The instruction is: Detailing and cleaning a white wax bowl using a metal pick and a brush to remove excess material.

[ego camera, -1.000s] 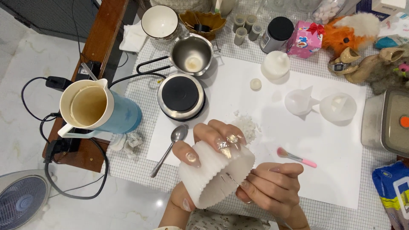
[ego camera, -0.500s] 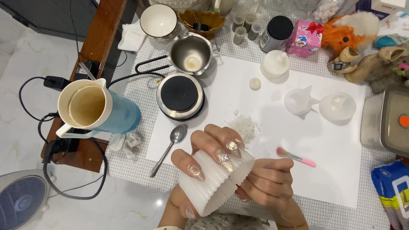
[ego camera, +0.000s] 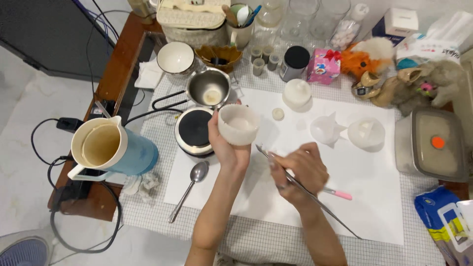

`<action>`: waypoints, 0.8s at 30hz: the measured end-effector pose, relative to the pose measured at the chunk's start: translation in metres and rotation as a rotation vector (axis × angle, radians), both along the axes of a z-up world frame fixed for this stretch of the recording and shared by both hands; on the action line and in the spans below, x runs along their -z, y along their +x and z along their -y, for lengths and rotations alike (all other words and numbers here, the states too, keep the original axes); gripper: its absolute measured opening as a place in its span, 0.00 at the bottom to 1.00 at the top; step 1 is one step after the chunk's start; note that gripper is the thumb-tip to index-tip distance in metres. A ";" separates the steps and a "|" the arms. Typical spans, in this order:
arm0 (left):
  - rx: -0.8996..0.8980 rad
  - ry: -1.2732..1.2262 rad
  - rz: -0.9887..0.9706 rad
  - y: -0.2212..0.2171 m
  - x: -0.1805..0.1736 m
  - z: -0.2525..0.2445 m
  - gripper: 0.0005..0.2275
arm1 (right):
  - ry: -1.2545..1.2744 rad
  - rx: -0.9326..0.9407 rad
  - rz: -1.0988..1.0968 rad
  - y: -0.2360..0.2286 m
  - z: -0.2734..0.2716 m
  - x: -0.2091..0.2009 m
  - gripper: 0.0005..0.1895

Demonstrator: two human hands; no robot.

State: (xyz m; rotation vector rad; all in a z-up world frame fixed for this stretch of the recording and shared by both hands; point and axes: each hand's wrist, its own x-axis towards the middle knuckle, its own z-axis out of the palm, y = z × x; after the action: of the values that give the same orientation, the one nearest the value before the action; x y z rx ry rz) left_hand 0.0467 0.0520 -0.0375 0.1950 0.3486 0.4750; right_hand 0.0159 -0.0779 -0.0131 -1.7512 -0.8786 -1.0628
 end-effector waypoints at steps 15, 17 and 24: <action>0.396 -0.083 0.110 -0.043 -0.059 0.018 0.26 | 0.001 0.024 -0.366 -0.010 0.051 -0.047 0.20; 0.369 0.017 0.068 -0.042 -0.059 0.025 0.25 | -0.027 0.006 -0.379 -0.012 0.053 -0.047 0.22; 0.512 0.189 0.234 -0.053 -0.060 0.033 0.28 | 0.223 -0.145 -0.361 -0.013 0.059 -0.027 0.31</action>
State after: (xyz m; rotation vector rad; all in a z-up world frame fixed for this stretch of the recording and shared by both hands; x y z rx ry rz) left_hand -0.0060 0.0186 0.0222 0.3959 0.0171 0.0205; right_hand 0.0033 -0.1366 0.0138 -1.5992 -0.6244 -0.6916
